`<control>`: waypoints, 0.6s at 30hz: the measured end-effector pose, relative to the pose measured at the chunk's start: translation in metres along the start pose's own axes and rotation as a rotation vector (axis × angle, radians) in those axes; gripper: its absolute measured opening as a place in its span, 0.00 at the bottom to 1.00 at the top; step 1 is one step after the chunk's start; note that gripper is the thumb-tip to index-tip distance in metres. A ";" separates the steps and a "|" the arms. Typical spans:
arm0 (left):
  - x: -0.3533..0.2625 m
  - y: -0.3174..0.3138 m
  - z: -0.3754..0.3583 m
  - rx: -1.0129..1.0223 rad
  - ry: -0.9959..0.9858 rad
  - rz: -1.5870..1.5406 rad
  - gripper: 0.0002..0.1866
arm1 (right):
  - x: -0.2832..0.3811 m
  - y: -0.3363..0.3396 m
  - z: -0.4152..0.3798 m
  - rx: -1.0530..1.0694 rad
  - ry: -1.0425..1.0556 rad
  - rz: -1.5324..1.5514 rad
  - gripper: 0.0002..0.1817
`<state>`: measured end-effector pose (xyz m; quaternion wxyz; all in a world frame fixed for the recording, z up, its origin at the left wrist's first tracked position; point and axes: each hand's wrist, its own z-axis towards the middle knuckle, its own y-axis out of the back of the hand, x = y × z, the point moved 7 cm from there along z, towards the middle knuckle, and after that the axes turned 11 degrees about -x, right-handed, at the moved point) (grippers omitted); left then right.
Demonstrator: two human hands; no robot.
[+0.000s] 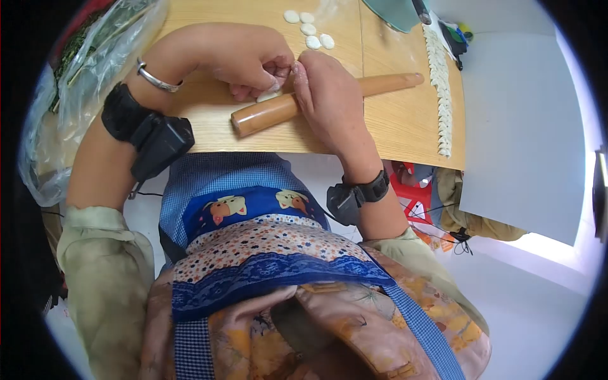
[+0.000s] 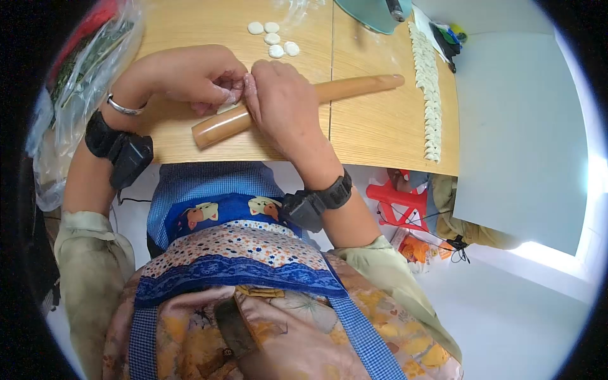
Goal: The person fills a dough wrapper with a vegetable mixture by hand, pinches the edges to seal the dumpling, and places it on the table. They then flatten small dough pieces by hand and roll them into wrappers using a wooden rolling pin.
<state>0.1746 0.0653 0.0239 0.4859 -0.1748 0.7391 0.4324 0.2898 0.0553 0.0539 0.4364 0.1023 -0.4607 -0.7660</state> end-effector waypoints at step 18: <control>-0.003 0.007 0.002 -0.042 -0.109 0.119 0.08 | -0.017 -0.002 0.000 -0.029 -0.142 -0.109 0.06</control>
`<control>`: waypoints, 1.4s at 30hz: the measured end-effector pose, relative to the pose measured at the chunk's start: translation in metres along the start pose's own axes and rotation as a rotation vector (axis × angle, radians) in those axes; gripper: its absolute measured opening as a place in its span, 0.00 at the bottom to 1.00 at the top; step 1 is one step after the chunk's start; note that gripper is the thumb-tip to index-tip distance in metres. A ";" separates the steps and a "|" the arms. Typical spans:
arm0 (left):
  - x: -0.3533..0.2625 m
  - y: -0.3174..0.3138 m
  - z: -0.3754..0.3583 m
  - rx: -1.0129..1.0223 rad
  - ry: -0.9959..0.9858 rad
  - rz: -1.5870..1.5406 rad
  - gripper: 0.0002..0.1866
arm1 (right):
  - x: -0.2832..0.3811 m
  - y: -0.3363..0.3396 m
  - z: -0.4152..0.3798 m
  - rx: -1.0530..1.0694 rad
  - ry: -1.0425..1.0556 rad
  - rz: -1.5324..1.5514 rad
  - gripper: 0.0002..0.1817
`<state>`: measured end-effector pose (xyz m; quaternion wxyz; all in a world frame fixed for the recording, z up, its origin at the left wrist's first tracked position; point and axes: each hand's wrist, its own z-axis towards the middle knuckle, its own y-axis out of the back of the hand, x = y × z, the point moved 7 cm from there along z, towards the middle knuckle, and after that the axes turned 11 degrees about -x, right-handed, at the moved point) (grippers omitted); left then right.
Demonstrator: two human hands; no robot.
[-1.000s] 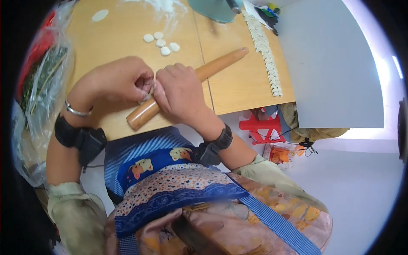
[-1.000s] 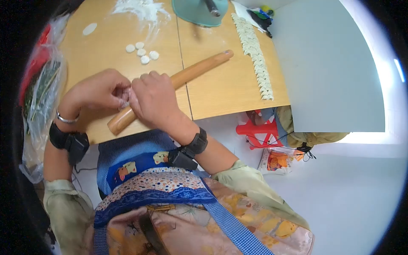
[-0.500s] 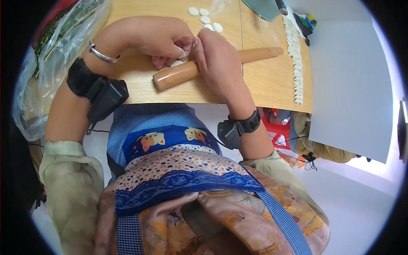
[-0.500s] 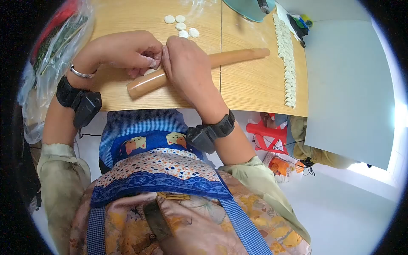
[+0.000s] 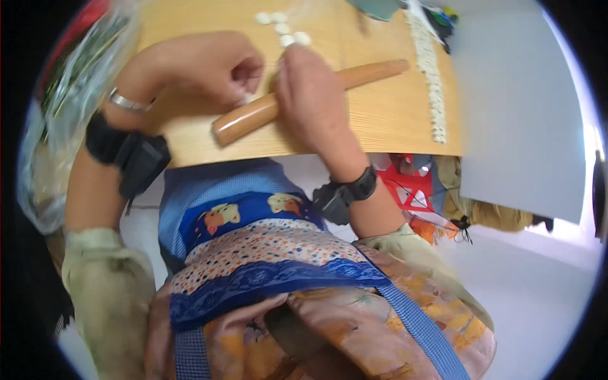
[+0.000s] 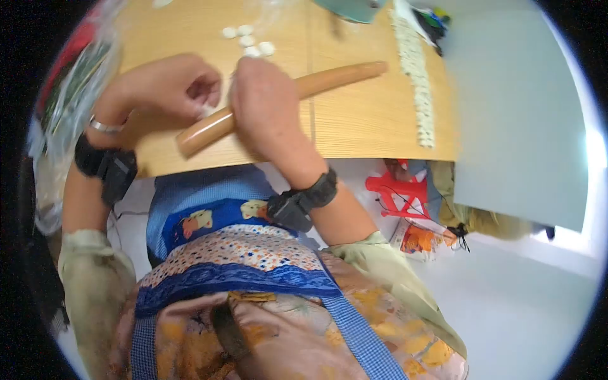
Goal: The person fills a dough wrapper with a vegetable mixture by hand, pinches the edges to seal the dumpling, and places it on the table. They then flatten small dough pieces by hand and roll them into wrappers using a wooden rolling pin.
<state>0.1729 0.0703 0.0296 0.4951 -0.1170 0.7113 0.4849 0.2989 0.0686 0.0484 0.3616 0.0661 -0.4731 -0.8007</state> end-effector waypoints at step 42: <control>-0.012 0.003 0.005 -0.141 -0.013 -0.008 0.04 | 0.011 0.018 -0.027 -0.117 0.098 0.161 0.07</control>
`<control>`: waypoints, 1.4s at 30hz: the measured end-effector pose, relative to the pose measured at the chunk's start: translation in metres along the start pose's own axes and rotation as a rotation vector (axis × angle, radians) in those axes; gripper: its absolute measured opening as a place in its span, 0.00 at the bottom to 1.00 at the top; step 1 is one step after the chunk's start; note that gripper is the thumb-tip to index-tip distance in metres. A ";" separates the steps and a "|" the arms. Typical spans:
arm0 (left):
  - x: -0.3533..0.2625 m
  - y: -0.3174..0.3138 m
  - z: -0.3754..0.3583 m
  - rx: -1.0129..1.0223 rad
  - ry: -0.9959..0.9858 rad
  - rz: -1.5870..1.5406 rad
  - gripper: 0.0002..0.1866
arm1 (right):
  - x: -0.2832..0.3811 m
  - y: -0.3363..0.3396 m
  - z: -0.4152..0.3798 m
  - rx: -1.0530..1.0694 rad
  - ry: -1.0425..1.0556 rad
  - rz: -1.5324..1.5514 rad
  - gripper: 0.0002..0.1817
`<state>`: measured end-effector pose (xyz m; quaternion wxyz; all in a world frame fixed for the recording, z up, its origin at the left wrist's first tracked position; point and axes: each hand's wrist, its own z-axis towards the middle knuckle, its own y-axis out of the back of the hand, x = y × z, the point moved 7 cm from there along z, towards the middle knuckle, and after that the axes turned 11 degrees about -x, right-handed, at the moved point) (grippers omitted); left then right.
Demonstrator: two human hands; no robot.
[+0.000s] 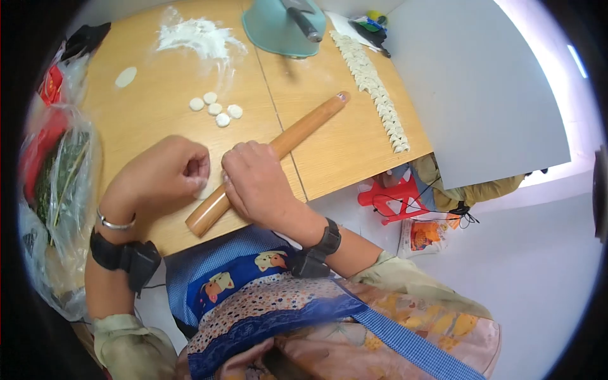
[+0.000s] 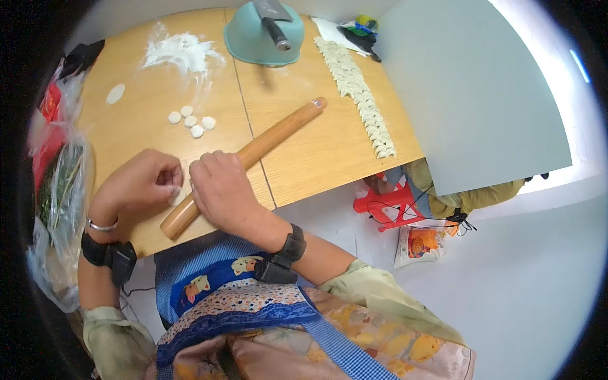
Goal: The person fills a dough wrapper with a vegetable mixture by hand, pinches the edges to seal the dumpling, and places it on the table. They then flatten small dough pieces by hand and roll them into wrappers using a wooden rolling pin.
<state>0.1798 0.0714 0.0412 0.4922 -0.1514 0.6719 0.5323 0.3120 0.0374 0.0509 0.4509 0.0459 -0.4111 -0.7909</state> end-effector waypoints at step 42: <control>0.024 -0.004 -0.001 0.050 0.180 -0.176 0.06 | -0.018 -0.034 0.035 0.084 0.075 -0.028 0.06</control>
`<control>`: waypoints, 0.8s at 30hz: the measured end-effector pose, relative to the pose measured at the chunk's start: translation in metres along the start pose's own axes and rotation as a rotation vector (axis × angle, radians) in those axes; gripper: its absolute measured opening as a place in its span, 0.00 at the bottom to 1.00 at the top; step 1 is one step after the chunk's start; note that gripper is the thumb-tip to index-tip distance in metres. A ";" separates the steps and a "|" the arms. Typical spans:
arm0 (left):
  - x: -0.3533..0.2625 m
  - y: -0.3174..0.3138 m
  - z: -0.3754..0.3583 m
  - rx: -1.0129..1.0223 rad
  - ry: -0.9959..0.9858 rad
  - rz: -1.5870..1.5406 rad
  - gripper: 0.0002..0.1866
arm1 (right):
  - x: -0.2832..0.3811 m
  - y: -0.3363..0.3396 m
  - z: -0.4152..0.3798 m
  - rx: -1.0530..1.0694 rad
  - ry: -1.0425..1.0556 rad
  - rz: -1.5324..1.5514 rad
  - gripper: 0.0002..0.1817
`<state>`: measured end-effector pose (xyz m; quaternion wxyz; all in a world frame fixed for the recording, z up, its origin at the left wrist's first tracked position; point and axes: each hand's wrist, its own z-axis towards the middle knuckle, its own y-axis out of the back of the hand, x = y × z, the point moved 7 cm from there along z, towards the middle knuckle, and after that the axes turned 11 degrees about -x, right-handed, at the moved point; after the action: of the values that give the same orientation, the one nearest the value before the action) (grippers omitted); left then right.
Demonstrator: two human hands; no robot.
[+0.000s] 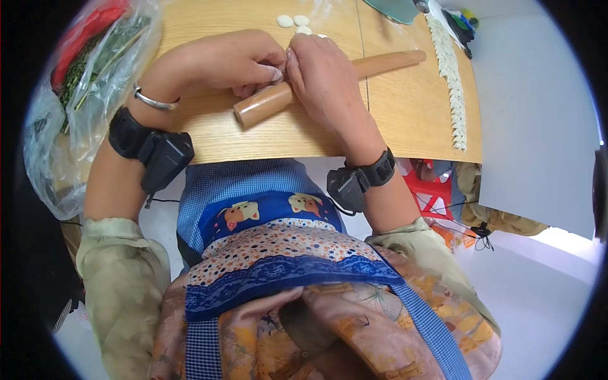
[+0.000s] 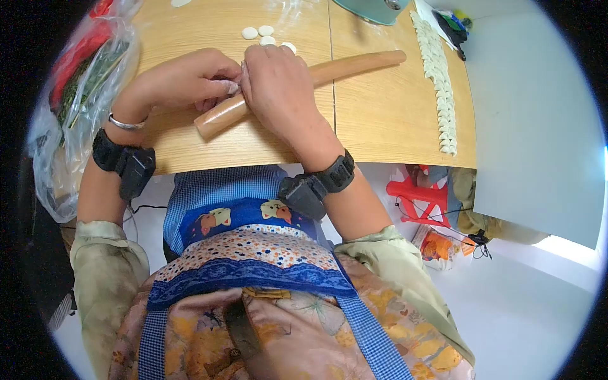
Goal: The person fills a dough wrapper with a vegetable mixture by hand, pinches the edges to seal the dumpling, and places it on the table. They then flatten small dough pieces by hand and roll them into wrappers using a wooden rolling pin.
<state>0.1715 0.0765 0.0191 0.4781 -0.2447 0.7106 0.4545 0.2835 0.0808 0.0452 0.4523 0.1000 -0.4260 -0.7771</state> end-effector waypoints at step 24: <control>0.000 -0.004 0.003 0.010 -0.099 0.061 0.05 | -0.002 0.005 -0.005 0.027 -0.012 -0.037 0.08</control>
<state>0.1762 0.0768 0.0173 0.4996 -0.1977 0.6956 0.4768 0.2906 0.0786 0.0449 0.4339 0.1093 -0.4371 -0.7802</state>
